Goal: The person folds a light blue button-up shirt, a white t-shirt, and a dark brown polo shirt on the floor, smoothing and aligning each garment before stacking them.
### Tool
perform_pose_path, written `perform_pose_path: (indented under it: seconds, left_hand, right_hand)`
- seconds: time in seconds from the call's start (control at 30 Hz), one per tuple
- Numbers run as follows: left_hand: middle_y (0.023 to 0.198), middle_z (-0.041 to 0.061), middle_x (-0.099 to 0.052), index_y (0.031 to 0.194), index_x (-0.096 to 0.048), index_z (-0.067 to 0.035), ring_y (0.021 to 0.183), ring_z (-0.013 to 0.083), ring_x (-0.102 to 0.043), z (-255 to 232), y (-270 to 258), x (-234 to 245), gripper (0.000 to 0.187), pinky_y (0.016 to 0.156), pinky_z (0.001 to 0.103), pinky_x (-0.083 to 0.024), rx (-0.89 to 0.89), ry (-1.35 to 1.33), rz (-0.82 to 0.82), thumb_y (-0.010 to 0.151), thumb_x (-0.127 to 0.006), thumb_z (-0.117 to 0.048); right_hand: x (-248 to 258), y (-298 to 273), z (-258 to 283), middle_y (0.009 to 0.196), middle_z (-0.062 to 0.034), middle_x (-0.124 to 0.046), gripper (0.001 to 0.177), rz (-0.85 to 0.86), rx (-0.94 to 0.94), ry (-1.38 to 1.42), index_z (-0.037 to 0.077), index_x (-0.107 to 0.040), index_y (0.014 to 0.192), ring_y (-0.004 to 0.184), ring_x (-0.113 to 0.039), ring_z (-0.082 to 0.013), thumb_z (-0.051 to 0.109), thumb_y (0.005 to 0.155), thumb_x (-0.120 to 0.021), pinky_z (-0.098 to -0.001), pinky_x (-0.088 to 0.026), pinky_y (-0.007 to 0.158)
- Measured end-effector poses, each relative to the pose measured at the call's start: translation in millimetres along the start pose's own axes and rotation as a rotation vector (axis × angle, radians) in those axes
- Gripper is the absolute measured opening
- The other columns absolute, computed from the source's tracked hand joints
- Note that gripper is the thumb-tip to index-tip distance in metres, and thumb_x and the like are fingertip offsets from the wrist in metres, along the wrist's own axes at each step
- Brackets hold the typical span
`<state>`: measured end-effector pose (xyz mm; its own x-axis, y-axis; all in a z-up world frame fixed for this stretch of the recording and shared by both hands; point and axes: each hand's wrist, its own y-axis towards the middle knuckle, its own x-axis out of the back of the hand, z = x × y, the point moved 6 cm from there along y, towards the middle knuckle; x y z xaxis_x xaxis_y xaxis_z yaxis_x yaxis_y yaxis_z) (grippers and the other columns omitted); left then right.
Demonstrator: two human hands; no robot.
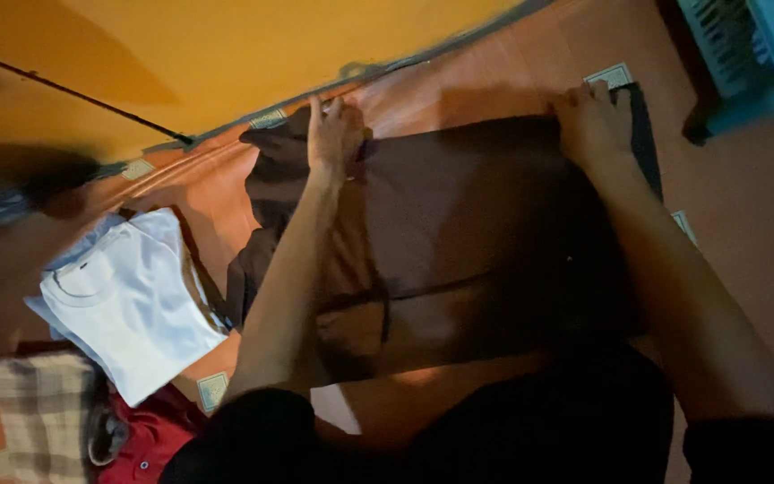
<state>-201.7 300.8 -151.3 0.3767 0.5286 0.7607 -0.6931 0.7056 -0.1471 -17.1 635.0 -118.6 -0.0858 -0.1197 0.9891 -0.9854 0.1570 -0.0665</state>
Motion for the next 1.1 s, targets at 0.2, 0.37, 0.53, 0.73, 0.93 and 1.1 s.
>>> perform_pose_path:
  seconds: [0.2,0.37,0.53,0.73,0.93,1.1]
  left_hand:
    - [0.136,-0.008,-0.064,0.113,-0.082,-0.036,0.142,0.02,-0.045,47.7,-28.4,11.4,0.018,0.122,0.057,-0.025,-0.058,0.166,0.214,0.102,-0.067,-0.037]
    - [0.151,-0.006,-0.05,0.1,-0.077,-0.039,0.144,0.0222,-0.033,88.9,-79.9,52.0,0.018,0.112,0.059,-0.02,-0.056,0.195,0.077,0.087,-0.066,-0.038]
    - [0.139,-0.005,-0.069,0.116,-0.077,-0.027,0.139,0.0167,-0.058,116.6,-139.8,27.2,0.018,0.131,0.048,-0.033,-0.151,0.078,-0.028,0.106,-0.063,-0.024]
    - [0.101,0.013,-0.072,0.12,-0.056,-0.015,0.079,0.029,-0.074,133.7,-224.1,82.8,0.025,0.054,0.042,-0.06,0.004,-0.323,-0.228,0.096,-0.057,-0.017]
    - [0.104,0.022,-0.07,0.134,-0.053,-0.009,0.097,0.0406,-0.071,52.8,-293.9,73.6,0.05,0.079,0.051,-0.059,-0.214,-0.649,0.23,0.092,-0.072,-0.03]
    - [0.115,0.01,-0.075,0.133,-0.06,-0.019,0.1,0.0327,-0.076,4.3,-352.1,98.5,0.069,0.084,0.044,-0.062,-0.306,-1.171,0.868,0.072,-0.082,-0.041]
  right_hand:
    - [-12.8,-14.1,-32.3,0.128,-0.0126,-0.068,0.053,-0.049,-0.056,-0.233,0.008,-0.064,0.141,0.112,-0.063,-0.0304,0.022,0.09,-0.07,-0.0539,-0.047,0.097]
    - [-10.6,-48.6,-67.4,0.105,-0.0134,-0.076,0.054,-0.072,-0.012,-0.271,0.007,-0.064,0.139,0.084,-0.073,-0.0248,0.017,0.087,-0.074,-0.0409,-0.058,0.065]
    - [-48.7,-69.0,-96.5,0.081,-0.0116,-0.076,0.016,0.018,0.029,-0.246,0.009,-0.074,0.094,0.063,-0.074,-0.0213,0.018,0.106,-0.071,-0.036,-0.057,0.052]
    - [-1.6,-112.8,-80.0,0.093,-0.0193,-0.075,0.016,-0.089,-0.128,-0.112,0.002,-0.071,0.095,0.074,-0.075,-0.0298,0.002,0.082,-0.079,-0.0361,-0.059,0.055]
    - [-65.8,-148.5,-97.4,0.098,-0.018,-0.074,0.008,-0.087,-0.165,-0.11,0.003,-0.071,0.094,0.082,-0.071,-0.0292,0.009,0.098,-0.073,-0.0389,-0.058,0.07]
    - [-35.6,-182.4,-74.2,0.089,-0.0161,-0.074,0.01,0.174,-0.292,-0.113,0.005,-0.07,0.097,0.074,-0.07,-0.0296,0.015,0.098,-0.069,-0.0422,-0.058,0.061]
